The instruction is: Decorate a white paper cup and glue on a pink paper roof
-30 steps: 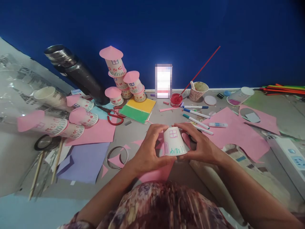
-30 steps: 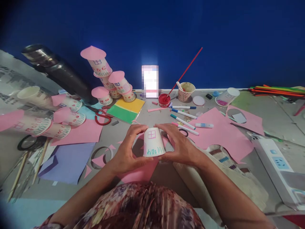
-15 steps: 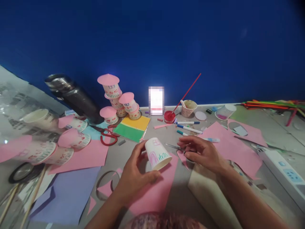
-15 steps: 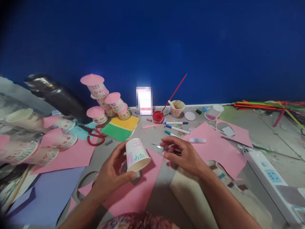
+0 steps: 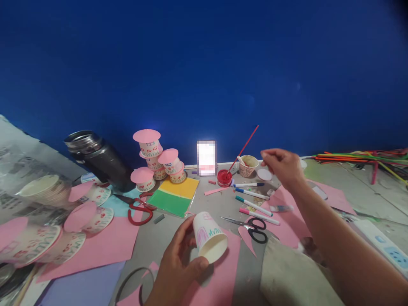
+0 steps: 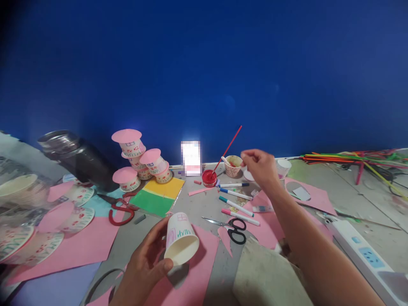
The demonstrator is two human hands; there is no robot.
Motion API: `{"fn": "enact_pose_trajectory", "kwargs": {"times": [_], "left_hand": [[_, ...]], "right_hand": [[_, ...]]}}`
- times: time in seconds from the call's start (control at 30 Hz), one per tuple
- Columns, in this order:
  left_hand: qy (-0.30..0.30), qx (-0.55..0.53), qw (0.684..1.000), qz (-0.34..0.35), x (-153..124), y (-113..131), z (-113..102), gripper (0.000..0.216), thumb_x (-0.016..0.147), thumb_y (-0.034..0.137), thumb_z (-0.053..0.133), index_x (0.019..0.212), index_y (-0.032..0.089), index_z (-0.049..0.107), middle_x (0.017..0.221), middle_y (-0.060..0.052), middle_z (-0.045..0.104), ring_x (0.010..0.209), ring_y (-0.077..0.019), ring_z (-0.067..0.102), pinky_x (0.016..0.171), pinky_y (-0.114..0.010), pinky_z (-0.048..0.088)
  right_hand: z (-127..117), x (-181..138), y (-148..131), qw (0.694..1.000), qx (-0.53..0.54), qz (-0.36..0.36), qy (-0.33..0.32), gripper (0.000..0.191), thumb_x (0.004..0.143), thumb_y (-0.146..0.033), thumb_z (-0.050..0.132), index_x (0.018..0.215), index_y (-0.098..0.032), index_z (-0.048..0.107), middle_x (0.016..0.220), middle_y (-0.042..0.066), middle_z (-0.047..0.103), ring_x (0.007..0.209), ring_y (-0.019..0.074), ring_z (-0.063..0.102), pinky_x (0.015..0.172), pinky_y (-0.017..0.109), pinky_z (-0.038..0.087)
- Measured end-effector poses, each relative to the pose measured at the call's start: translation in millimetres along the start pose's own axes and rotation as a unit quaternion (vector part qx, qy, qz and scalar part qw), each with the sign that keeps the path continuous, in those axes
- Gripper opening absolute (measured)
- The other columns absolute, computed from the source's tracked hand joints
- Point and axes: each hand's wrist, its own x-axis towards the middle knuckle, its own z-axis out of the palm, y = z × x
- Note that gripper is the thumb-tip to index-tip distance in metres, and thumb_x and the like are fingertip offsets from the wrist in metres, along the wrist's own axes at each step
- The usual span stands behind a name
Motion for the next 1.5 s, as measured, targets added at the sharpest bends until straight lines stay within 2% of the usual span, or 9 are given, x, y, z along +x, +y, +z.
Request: {"fn": "enact_pose_trajectory", "kwargs": {"times": [0.07, 0.2, 0.43, 0.6, 0.7, 0.87, 1.03, 1.3, 1.5], "left_hand": [[0.019, 0.008, 1.0, 0.007, -1, -3, 1, 0.103, 0.065, 0.075, 0.085, 0.15, 0.026, 0.057, 0.152, -0.014, 0.062, 0.133, -0.0386, 0.063, 0.11, -0.045, 0.056], [0.029, 0.014, 0.999, 0.016, -2, -12, -1, 0.104, 0.065, 0.076, 0.085, 0.151, 0.024, 0.057, 0.15, -0.016, 0.063, 0.128, -0.0392, 0.066, 0.108, -0.048, 0.057], [-0.007, 0.038, 0.999, 0.018, -1, -8, -5, 0.099, 0.071, 0.066, 0.087, 0.153, 0.023, 0.053, 0.151, -0.016, 0.062, 0.129, -0.0385, 0.066, 0.106, -0.047, 0.058], [0.008, 0.05, 0.999, 0.013, 2, 2, 0, 0.092, 0.074, 0.059, 0.086, 0.153, 0.027, 0.051, 0.156, -0.015, 0.057, 0.13, -0.0362, 0.065, 0.107, -0.047, 0.058], [0.023, 0.057, 0.998, 0.0, 4, 8, 3, 0.093, 0.072, 0.055, 0.088, 0.152, 0.027, 0.051, 0.157, -0.015, 0.055, 0.126, -0.0359, 0.066, 0.105, -0.048, 0.059], [0.004, 0.066, 0.998, 0.018, 9, 11, 11, 0.084, 0.075, 0.051, 0.086, 0.15, 0.03, 0.055, 0.152, -0.012, 0.059, 0.128, -0.0348, 0.065, 0.108, -0.047, 0.056], [0.005, 0.062, 0.997, 0.043, 13, 4, 16, 0.085, 0.071, 0.046, 0.09, 0.148, 0.031, 0.057, 0.15, -0.012, 0.061, 0.124, -0.0352, 0.067, 0.105, -0.047, 0.058], [0.045, 0.018, 0.999, -0.001, 15, 0, 15, 0.089, 0.063, 0.042, 0.095, 0.145, 0.031, 0.061, 0.146, -0.01, 0.066, 0.129, -0.0366, 0.066, 0.106, -0.047, 0.058], [0.055, -0.004, 0.998, -0.019, 14, -4, 15, 0.093, 0.063, 0.052, 0.094, 0.146, 0.028, 0.06, 0.148, -0.013, 0.065, 0.132, -0.0375, 0.064, 0.108, -0.044, 0.057]], "right_hand": [[9, 31, -3, 1.0, 0.023, 0.006, 0.015, 0.039, 0.081, -0.054, 0.074, 0.093, -0.017, 0.075, 0.064, 0.003, 0.068, 0.048, 0.0112, 0.046, 0.044, 0.026, 0.038], [37, 63, -6, 0.998, 0.024, 0.011, -0.057, 0.05, 0.073, -0.065, 0.079, 0.075, -0.017, 0.067, 0.056, 0.002, 0.062, 0.042, 0.0085, 0.037, 0.04, 0.026, 0.029], [67, 40, -31, 0.991, -0.039, -0.079, -0.1, 0.042, 0.087, -0.057, 0.069, 0.068, -0.02, 0.064, 0.057, -0.002, 0.055, 0.053, 0.0114, 0.044, 0.052, 0.027, 0.033], [57, -8, -38, 0.969, -0.114, -0.141, -0.166, 0.024, 0.09, -0.039, 0.069, 0.073, -0.023, 0.073, 0.066, 0.002, 0.07, 0.065, 0.0188, 0.061, 0.066, 0.032, 0.042], [45, -21, -26, 0.96, -0.133, -0.197, -0.146, 0.035, 0.098, -0.041, 0.055, 0.073, -0.023, 0.071, 0.082, 0.005, 0.078, 0.078, 0.0226, 0.071, 0.076, 0.034, 0.049], [41, -17, -1, 0.957, -0.136, -0.206, -0.155, 0.038, 0.099, -0.043, 0.053, 0.069, -0.024, 0.067, 0.088, 0.006, 0.081, 0.093, 0.0268, 0.075, 0.087, 0.036, 0.052], [41, -15, 6, 0.954, -0.15, -0.211, -0.153, 0.04, 0.1, -0.041, 0.049, 0.069, -0.024, 0.068, 0.091, 0.007, 0.082, 0.093, 0.0275, 0.076, 0.086, 0.039, 0.053], [32, -21, 2, 0.939, -0.138, -0.278, -0.15, 0.033, 0.104, -0.036, 0.049, 0.083, -0.023, 0.072, 0.091, 0.006, 0.081, 0.089, 0.0242, 0.076, 0.08, 0.035, 0.054], [33, -21, 6, 0.942, -0.142, -0.255, -0.167, 0.032, 0.102, -0.035, 0.054, 0.081, -0.023, 0.074, 0.085, 0.004, 0.08, 0.08, 0.0221, 0.074, 0.072, 0.034, 0.053]]}}
